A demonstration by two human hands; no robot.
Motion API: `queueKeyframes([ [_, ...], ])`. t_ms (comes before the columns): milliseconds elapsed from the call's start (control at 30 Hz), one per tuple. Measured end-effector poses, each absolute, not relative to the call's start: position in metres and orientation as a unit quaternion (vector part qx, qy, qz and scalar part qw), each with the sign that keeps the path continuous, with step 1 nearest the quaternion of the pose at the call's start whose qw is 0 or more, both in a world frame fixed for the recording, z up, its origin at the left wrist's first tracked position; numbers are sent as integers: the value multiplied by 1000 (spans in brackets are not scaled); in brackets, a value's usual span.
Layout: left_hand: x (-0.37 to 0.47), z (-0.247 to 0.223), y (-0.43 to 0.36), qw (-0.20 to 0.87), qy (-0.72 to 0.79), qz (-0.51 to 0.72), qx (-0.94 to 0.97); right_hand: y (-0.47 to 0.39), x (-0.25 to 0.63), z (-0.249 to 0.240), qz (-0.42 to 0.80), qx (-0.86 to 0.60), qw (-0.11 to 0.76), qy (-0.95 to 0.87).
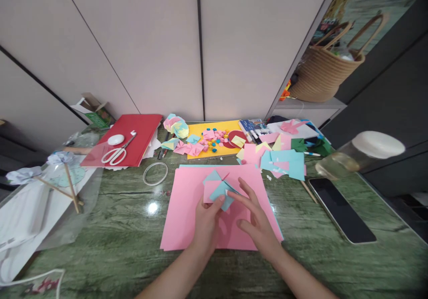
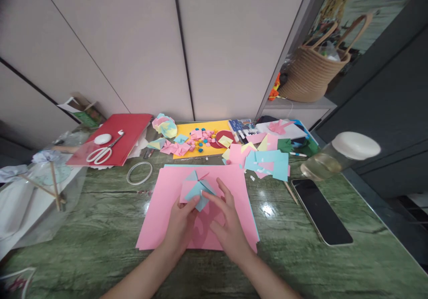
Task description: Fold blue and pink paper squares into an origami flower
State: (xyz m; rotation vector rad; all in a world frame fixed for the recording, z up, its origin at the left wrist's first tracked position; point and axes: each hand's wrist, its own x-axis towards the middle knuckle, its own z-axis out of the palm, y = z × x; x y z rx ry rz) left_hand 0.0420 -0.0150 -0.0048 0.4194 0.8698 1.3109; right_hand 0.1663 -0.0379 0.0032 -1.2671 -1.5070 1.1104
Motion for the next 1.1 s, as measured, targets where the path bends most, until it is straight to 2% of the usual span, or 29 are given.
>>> queueKeyframes([
  [267,41,-3,-15,669,417,573,226,-37,167,4,425,-522,404,-620],
  [1100,38,1,-14,671,420,568,224,-33,167,1,113,-571,329,-744],
])
